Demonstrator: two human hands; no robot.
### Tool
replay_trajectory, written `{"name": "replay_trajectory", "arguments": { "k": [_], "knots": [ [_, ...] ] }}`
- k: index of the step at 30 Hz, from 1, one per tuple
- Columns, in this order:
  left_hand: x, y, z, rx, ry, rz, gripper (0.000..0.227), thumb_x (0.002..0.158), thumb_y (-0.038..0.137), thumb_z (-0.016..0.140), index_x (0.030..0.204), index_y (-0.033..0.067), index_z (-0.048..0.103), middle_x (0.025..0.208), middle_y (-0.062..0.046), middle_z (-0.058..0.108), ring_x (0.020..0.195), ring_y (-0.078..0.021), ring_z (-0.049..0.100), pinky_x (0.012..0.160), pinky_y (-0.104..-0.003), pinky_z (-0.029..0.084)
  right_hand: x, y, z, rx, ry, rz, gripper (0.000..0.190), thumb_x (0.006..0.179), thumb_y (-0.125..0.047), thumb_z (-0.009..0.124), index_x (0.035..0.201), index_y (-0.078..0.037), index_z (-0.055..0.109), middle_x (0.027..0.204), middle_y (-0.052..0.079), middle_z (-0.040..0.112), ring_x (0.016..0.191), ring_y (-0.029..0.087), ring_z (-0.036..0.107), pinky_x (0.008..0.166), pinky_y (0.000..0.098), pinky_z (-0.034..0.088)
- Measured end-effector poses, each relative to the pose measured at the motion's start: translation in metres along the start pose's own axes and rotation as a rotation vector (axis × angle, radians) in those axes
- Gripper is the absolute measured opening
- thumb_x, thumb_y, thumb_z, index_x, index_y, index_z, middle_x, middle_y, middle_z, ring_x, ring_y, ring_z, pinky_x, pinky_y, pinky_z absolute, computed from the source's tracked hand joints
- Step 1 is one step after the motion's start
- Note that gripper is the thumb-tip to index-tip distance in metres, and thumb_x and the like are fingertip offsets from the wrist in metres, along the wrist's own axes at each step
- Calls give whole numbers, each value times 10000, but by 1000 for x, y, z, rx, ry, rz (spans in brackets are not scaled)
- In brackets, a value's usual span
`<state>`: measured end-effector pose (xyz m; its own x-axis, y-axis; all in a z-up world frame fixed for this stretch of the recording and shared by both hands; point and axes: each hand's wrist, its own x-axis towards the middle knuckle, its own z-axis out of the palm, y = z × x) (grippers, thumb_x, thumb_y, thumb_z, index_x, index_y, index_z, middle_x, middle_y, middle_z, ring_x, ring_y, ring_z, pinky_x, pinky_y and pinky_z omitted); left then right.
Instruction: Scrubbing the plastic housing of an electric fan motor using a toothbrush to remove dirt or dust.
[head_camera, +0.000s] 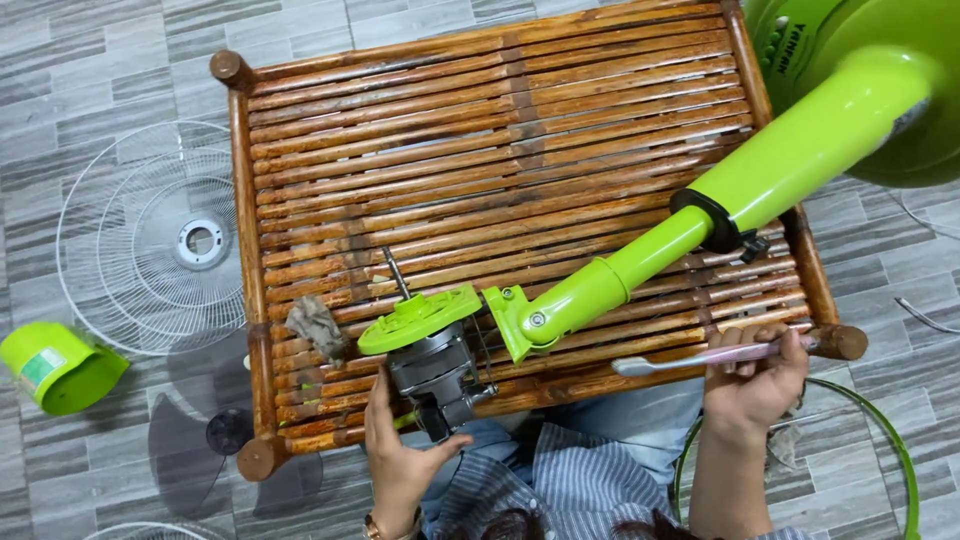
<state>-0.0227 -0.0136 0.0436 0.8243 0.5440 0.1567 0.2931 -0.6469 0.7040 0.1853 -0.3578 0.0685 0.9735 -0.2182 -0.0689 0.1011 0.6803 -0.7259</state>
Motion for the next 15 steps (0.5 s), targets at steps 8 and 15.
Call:
{"name": "replay_trajectory", "arguments": {
  "k": [8, 15],
  "knots": [
    [21, 7, -23, -274, -391, -422, 1533, 338, 773, 696, 1604, 146, 99, 1656, -255, 161, 1418, -503, 331, 1078, -691, 358, 13, -1, -7, -22, 64, 27, 242, 1062, -277, 585, 831, -221, 631, 526, -112, 404, 445, 34, 354, 440, 200, 292],
    [54, 4, -52, -754, -449, -682, 983, 798, -112, 625, 1637, 148, 184, 1053, -204, 653, 740, -206, 559, 554, -260, 456, 54, -50, -26, 44, -80, 150, 318, 1080, -349, 619, 808, -237, 738, 517, -119, 400, 429, 19, 356, 426, 159, 291]
  ]
}}
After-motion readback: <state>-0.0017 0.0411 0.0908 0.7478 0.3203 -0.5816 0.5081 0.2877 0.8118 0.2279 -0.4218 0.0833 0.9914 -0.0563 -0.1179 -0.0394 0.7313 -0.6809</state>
